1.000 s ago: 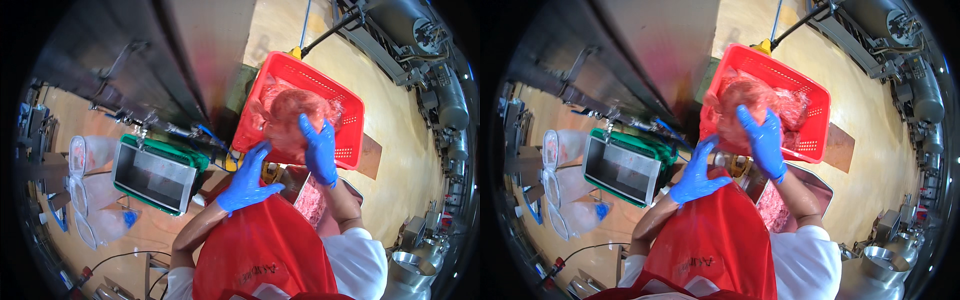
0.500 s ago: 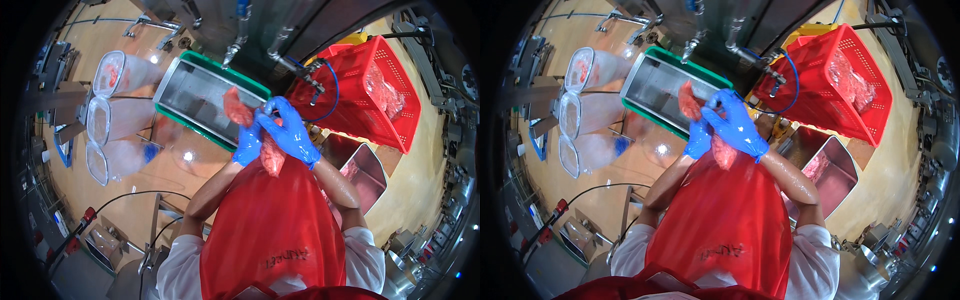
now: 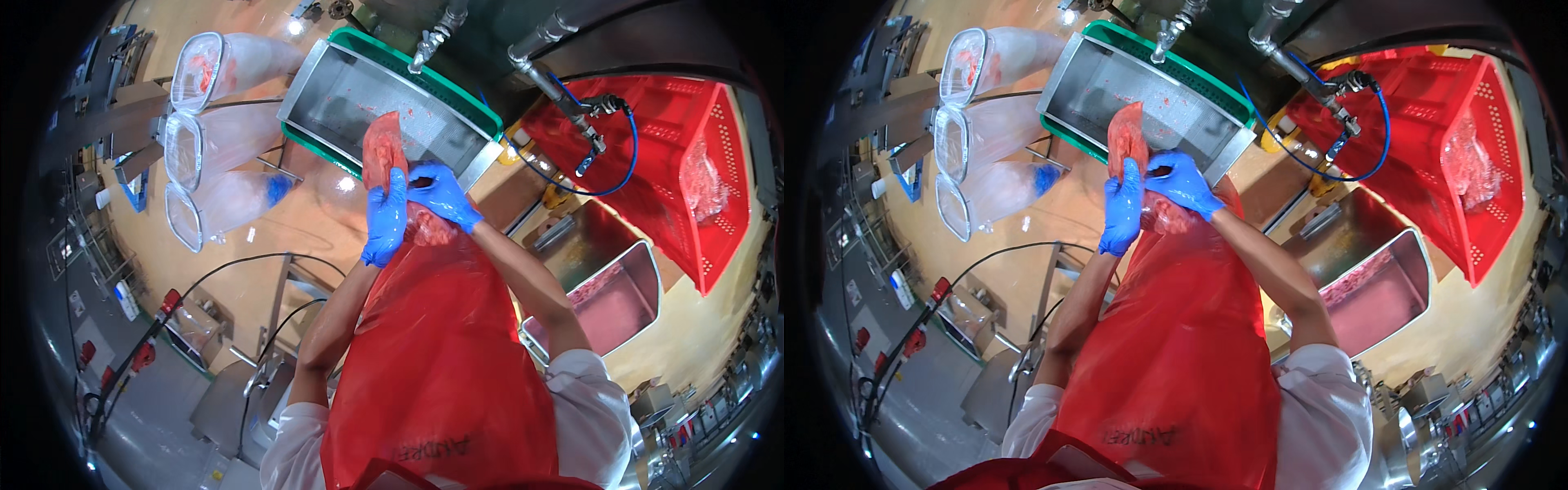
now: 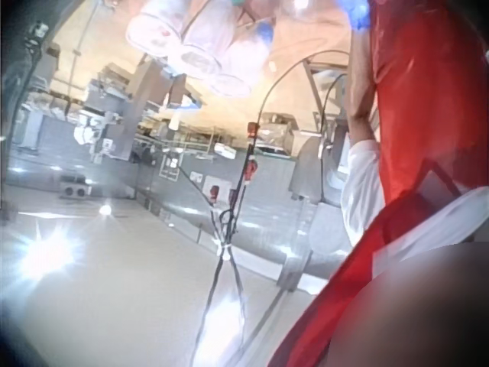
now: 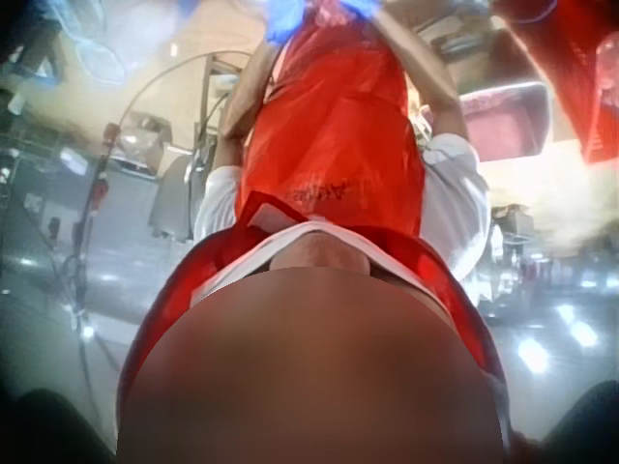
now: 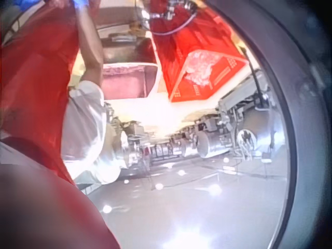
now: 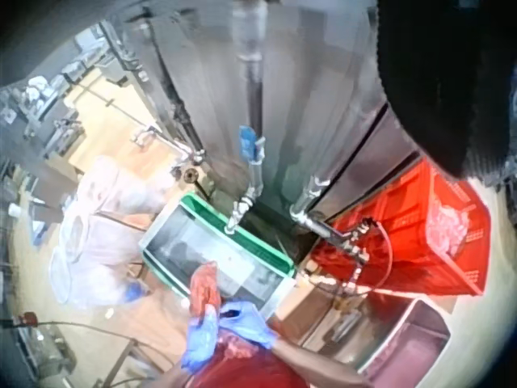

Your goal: The person washes ground meat in a green tray under running water, then transfers the meat into a red basket. They repeat this process with additional meat portions, rinsing and moving the meat between containers.

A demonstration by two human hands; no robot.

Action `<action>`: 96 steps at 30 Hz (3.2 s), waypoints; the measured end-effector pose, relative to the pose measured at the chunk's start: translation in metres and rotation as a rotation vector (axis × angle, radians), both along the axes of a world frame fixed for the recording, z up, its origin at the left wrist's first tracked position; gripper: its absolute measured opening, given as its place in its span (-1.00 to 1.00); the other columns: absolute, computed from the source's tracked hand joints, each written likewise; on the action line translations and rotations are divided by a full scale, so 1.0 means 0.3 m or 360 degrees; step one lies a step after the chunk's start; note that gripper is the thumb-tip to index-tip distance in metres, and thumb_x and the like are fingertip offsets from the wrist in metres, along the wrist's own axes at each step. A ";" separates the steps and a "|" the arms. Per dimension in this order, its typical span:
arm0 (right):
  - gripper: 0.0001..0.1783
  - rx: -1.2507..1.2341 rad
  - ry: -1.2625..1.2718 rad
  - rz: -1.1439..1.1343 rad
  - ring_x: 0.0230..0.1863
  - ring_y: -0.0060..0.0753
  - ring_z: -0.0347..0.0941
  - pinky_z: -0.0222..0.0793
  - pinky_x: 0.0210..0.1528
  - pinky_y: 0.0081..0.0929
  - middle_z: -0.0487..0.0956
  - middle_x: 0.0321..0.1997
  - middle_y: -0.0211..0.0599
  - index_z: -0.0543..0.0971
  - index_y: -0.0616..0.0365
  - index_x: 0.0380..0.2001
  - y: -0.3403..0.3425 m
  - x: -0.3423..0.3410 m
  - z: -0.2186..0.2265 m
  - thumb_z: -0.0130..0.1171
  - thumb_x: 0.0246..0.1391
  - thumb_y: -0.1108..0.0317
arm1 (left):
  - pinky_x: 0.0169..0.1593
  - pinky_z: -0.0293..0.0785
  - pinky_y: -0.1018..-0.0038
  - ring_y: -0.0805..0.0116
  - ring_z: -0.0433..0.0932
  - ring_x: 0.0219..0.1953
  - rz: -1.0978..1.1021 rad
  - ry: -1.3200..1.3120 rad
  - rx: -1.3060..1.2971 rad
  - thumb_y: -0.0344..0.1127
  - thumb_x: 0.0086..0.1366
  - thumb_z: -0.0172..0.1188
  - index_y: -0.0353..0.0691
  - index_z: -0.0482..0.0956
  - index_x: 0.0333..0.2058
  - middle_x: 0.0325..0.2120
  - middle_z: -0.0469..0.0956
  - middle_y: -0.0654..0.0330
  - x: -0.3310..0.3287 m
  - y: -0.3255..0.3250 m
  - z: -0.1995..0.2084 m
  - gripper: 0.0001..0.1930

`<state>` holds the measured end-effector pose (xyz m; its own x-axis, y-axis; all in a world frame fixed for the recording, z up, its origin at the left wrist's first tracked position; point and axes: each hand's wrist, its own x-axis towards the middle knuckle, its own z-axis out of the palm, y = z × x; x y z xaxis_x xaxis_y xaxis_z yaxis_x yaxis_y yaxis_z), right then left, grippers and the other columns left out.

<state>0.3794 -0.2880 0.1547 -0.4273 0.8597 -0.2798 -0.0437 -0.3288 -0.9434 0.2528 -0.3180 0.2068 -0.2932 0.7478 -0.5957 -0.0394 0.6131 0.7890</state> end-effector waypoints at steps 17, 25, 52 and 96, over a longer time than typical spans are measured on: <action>-0.83 -0.0225 -0.1540 -0.0223 -0.32 0.02 0.50 0.45 -0.24 -0.22 0.55 -0.42 0.00 0.61 0.10 -0.60 0.217 0.017 -0.550 0.23 -0.35 0.27 | -0.53 0.23 0.63 0.62 0.21 -0.62 -0.0170 -0.0189 -0.0241 -0.13 0.36 -0.08 -0.17 0.49 -0.23 -0.65 0.25 0.43 -0.265 0.121 0.116 -0.74; -0.71 -0.0769 -0.0680 -0.0848 -0.55 -0.56 0.39 0.31 -0.47 -0.58 0.53 -0.55 -0.34 0.58 0.28 -0.40 0.060 -0.104 -0.539 0.22 -0.05 0.23 | -0.25 0.41 0.59 0.55 0.43 -0.42 -0.0277 -0.0800 -0.0267 -0.17 0.31 0.02 -0.20 0.48 -0.38 -0.54 0.41 0.29 -0.315 0.287 -0.341 -0.77; -0.57 -0.1965 0.1069 -0.1106 -0.44 -0.41 0.40 0.34 -0.30 -0.49 0.49 -0.48 -0.29 0.45 0.06 -0.58 0.205 -0.631 -0.106 0.06 0.08 -0.08 | -0.49 0.34 0.11 -0.11 0.44 -0.58 -0.1777 0.0635 0.0644 -0.22 0.24 -0.02 -0.33 0.45 -0.61 -0.69 0.43 -0.09 -0.576 0.273 -0.323 -0.66; -0.67 -0.0547 -0.1128 -0.0759 -0.35 -0.19 0.54 0.41 -0.27 -0.37 0.59 -0.40 -0.06 0.57 0.21 -0.37 0.096 -0.381 -0.589 0.18 -0.05 0.13 | -0.02 0.27 0.34 0.27 0.38 -0.12 -0.2300 0.1318 0.2298 -0.08 0.11 0.11 -0.14 0.49 -0.18 -0.19 0.42 0.18 -0.173 0.949 -0.078 -0.65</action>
